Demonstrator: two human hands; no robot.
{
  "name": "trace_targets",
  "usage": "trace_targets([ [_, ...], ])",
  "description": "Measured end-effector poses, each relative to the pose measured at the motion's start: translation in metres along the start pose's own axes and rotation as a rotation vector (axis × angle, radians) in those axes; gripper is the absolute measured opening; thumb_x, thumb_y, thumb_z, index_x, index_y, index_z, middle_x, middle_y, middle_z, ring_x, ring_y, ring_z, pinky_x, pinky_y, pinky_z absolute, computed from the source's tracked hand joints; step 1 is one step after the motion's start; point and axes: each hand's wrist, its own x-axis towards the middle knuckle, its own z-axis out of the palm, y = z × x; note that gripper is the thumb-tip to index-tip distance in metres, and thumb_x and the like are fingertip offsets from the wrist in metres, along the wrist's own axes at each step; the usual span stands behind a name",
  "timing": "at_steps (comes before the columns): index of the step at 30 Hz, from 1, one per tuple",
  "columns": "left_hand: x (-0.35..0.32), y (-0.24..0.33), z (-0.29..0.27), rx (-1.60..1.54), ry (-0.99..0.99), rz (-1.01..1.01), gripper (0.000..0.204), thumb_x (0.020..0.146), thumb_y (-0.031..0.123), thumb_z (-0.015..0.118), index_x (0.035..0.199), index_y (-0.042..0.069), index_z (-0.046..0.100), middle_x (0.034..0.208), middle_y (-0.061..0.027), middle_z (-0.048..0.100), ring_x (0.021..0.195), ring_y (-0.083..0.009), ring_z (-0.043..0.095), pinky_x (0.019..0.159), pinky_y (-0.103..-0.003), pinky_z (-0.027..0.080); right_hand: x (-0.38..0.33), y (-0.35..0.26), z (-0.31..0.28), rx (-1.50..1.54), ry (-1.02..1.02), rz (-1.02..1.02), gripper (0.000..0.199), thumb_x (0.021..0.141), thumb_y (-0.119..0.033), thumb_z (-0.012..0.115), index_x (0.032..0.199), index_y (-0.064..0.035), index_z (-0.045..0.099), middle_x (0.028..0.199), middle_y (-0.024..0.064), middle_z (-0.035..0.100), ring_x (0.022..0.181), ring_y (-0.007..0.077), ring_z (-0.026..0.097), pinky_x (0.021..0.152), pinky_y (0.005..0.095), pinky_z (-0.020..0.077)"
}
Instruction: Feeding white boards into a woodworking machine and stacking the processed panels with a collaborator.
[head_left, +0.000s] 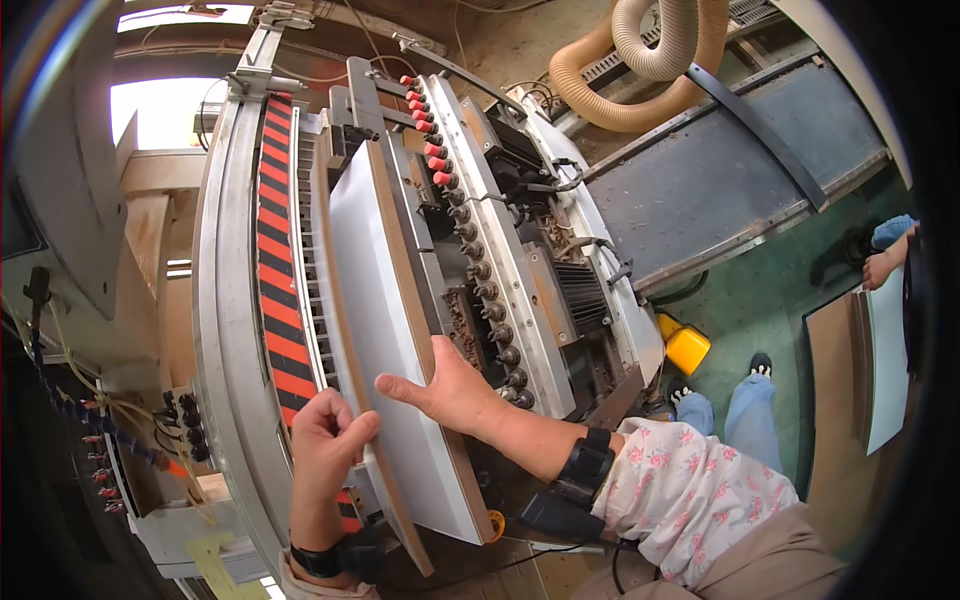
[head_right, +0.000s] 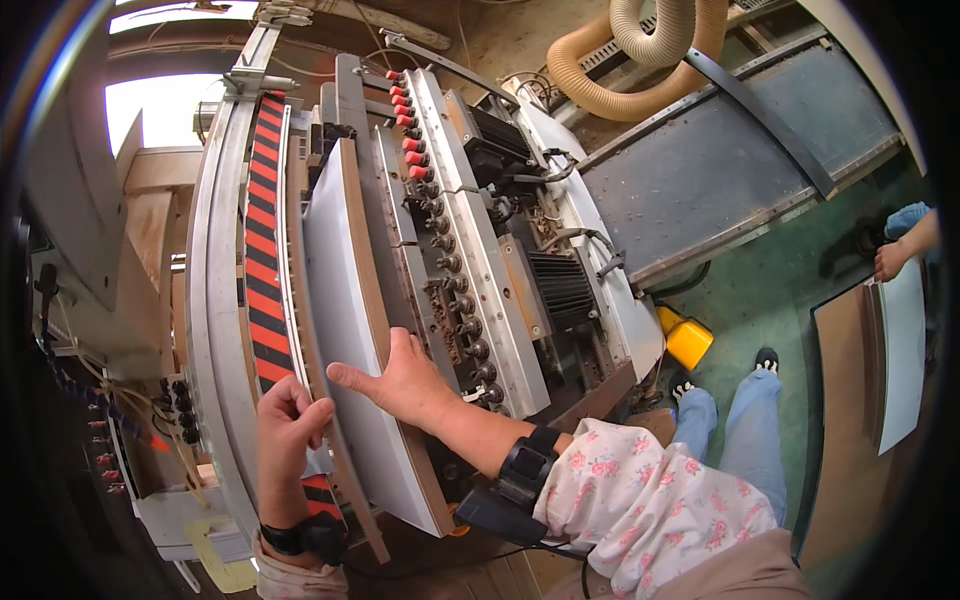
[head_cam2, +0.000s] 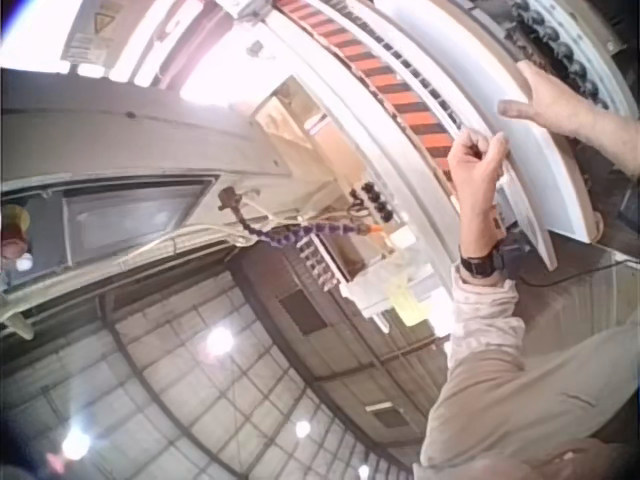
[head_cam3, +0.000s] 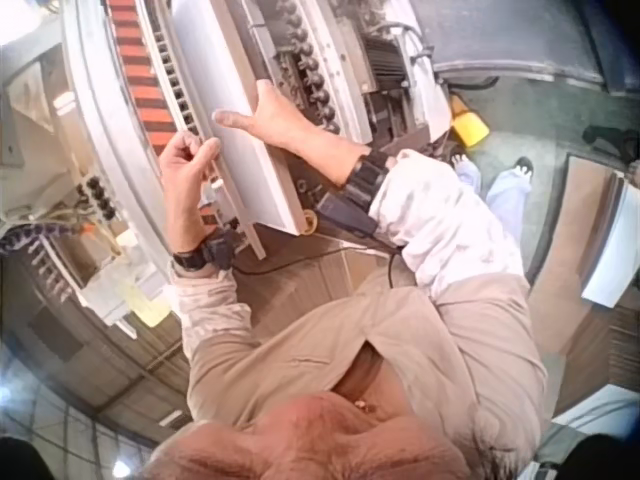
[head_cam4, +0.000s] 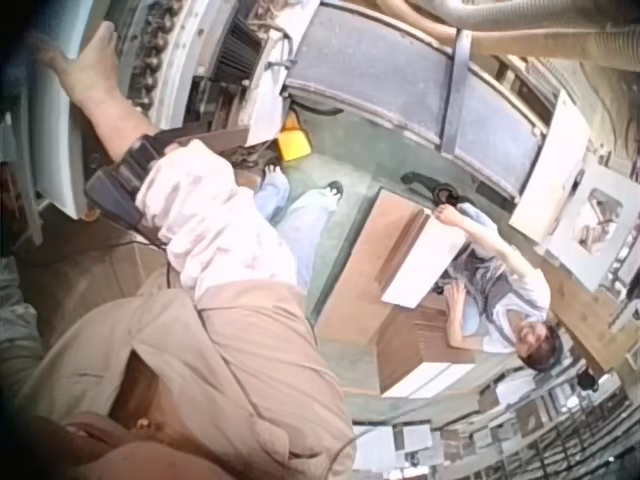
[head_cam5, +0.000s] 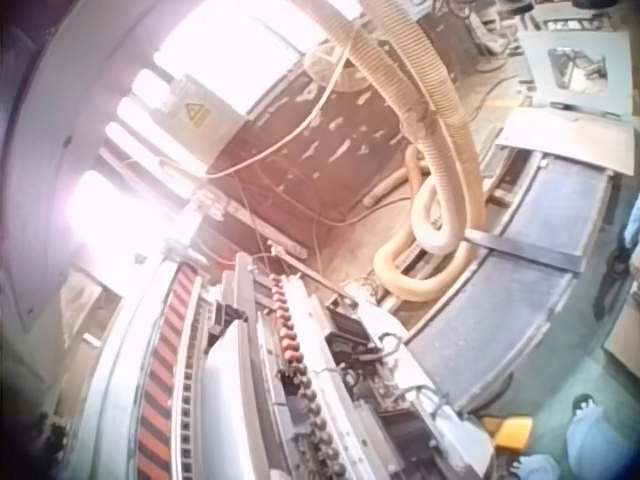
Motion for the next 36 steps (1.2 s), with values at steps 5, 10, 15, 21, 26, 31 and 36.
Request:
trace_targets([
  [5, 0.002, 0.0, 0.009, 0.032, -0.046, 0.0, 0.031, 0.071, 0.006, 0.069, 0.06, 0.009, 0.04, 0.051, 0.0061, 0.042, 0.043, -0.0007, 0.038, 0.038, -0.017, 0.027, 0.002, -0.005, 0.003, -0.098, 0.035, -0.056, 0.094, 0.062, -0.064, 0.065, 0.111, 0.0104, 0.035, 0.11, 0.0256, 0.046, 0.105, 0.0312, 0.047, 0.089, 0.0362, 0.0386],
  [10, 0.005, 0.007, 0.006, 0.064, -0.049, 0.004, 0.032, 0.07, 0.005, 0.068, 0.059, 0.009, 0.039, 0.051, 0.0059, 0.041, 0.042, -0.0009, 0.037, 0.038, -0.017, 0.026, 0.003, 0.001, -0.001, -0.016, 0.026, -0.077, 0.095, 0.06, -0.064, 0.066, 0.11, 0.0101, 0.036, 0.112, 0.0275, 0.044, 0.107, 0.0349, 0.046, 0.09, 0.0382, 0.0377],
  [15, -0.008, 0.014, -0.023, -0.004, 0.051, 0.039, 0.029, 0.07, 0.0, 0.063, 0.061, 0.009, 0.038, 0.051, 0.0039, 0.043, 0.041, -0.0019, 0.039, 0.037, -0.017, 0.029, 0.002, 0.002, -0.011, 0.282, -0.159, -0.006, 0.066, 0.073, -0.04, 0.068, 0.116, 0.0002, 0.039, 0.106, 0.0111, 0.053, 0.099, 0.0175, 0.051, 0.086, 0.0297, 0.041],
  [21, -0.015, 0.015, -0.042, -0.032, 0.114, 0.038, 0.027, 0.07, 0.0, 0.062, 0.061, 0.01, 0.038, 0.049, 0.0024, 0.044, 0.039, -0.0033, 0.041, 0.036, -0.017, 0.031, 0.05, -0.027, -0.025, -0.014, -0.072, 0.129, 0.058, 0.072, -0.043, 0.062, 0.103, 0.0043, 0.053, 0.094, 0.0156, 0.059, 0.082, 0.0223, 0.058, 0.071, 0.0317, 0.0462],
  [26, -0.014, 0.022, -0.032, -0.001, 0.081, 0.022, 0.025, 0.07, 0.003, 0.063, 0.062, 0.009, 0.041, 0.05, 0.0023, 0.044, 0.04, -0.0047, 0.042, 0.037, -0.018, 0.032, 0.065, -0.03, -0.033, -0.058, -0.074, -0.052, 0.055, 0.067, -0.039, 0.065, 0.098, 0.0057, 0.057, 0.091, 0.019, 0.061, 0.084, 0.0283, 0.06, 0.074, 0.0346, 0.0468],
  [31, -0.016, 0.011, -0.048, -0.073, 0.052, -0.002, 0.019, 0.067, 0.01, 0.065, 0.066, 0.008, 0.046, 0.049, 0.0026, 0.041, 0.039, -0.0069, 0.041, 0.035, -0.02, 0.031, 0.026, -0.019, -0.021, -0.249, 0.156, -0.08, 0.048, 0.068, -0.035, 0.066, 0.089, 0.0066, 0.058, 0.078, 0.0179, 0.062, 0.069, 0.0268, 0.06, 0.065, 0.0357, 0.0474],
  [36, -0.011, 0.001, -0.033, 0.139, -0.08, 0.084, 0.018, 0.078, 0.015, 0.062, 0.071, 0.004, 0.051, 0.054, -0.0017, 0.048, 0.045, -0.0091, 0.046, 0.041, -0.022, 0.036, -0.075, -0.021, -0.079, 0.217, 0.224, -0.125, 0.041, 0.079, -0.028, 0.061, 0.107, 0.0016, 0.053, 0.093, 0.0075, 0.058, 0.084, 0.0131, 0.052, 0.076, 0.0281, 0.0428],
])
